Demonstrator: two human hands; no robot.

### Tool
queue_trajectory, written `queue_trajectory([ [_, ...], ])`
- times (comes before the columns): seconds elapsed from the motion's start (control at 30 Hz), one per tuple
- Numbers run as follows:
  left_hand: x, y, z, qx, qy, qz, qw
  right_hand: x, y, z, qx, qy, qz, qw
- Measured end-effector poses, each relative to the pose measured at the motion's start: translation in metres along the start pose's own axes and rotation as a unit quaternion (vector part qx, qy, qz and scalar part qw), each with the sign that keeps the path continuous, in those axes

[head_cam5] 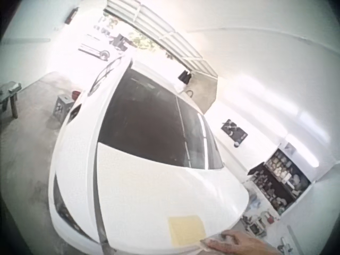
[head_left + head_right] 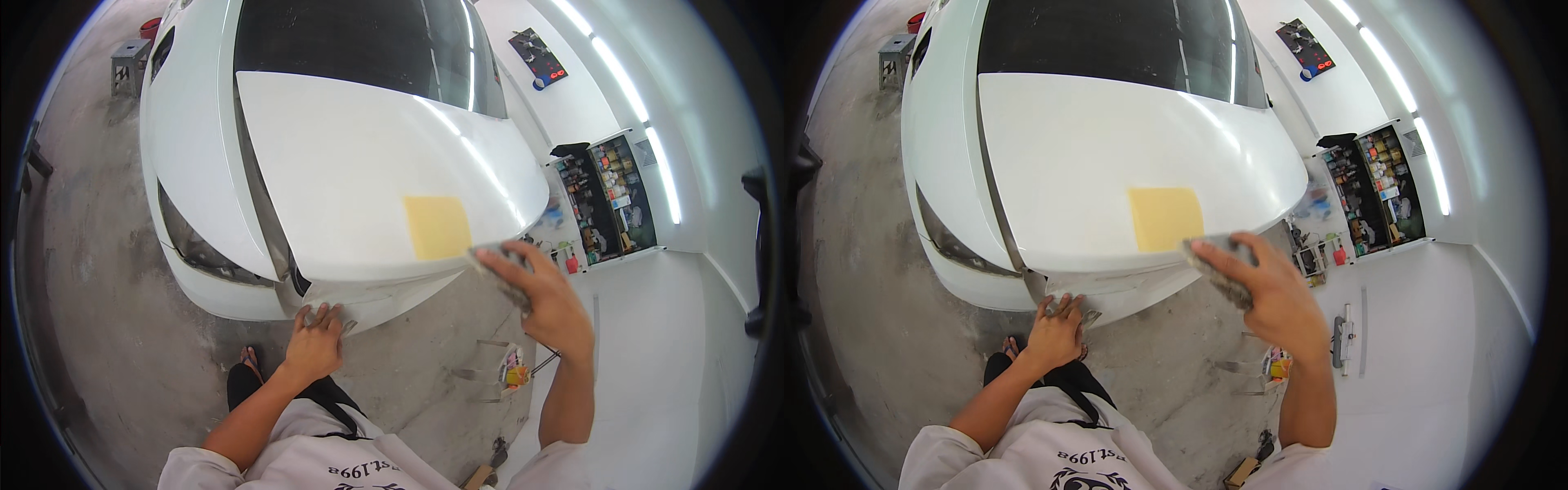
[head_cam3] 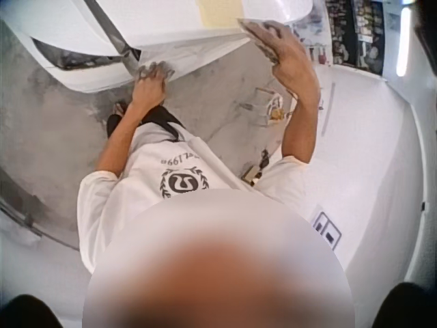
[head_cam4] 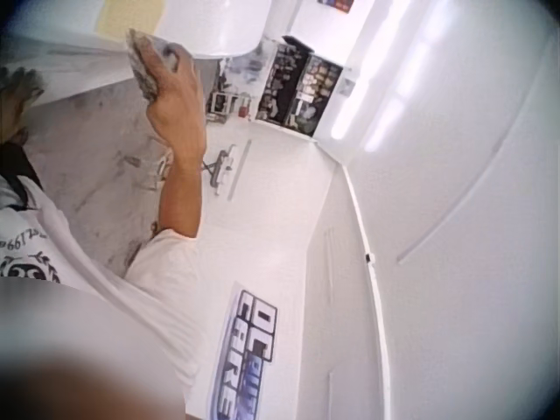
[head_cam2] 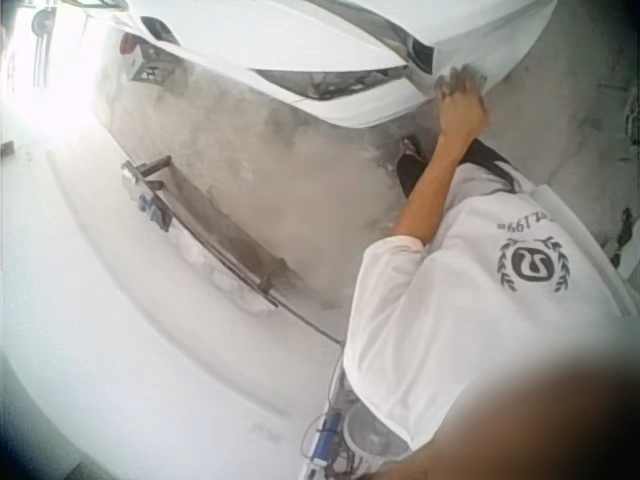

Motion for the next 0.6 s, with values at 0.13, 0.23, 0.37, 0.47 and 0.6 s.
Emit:
queue_trajectory([
  [0.13, 0.001, 0.001, 0.000, -0.006, 0.010, -0.015, 1.000, -0.078, 0.012, 0.033, 0.017, -0.071, -0.008, 0.997],
  [0.23, 0.001, 0.002, -0.002, -0.006, 0.014, -0.005, 1.000, -0.113, 0.005, 0.042, 0.080, -0.140, -0.009, 0.987],
  [0.37, 0.002, 0.003, -0.001, 0.003, 0.022, 0.003, 1.000, -0.125, -0.008, 0.043, 0.135, -0.210, -0.019, 0.968],
  [0.47, 0.002, 0.003, 0.000, 0.007, 0.022, 0.001, 1.000, -0.125, -0.007, 0.042, 0.132, -0.227, -0.029, 0.964],
  [0.6, 0.003, 0.003, 0.000, -0.002, 0.020, -0.003, 1.000, -0.131, -0.001, 0.037, 0.151, -0.223, -0.013, 0.963],
])
Point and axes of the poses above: each hand's wrist, its own x-axis away from the middle knuckle, its own z-axis out of the back of the hand, y = z × x, the point moved 5 cm from there along -x, towards the middle knuckle, and after that the axes turned 15 degrees about -y, right-handed, at the moved point
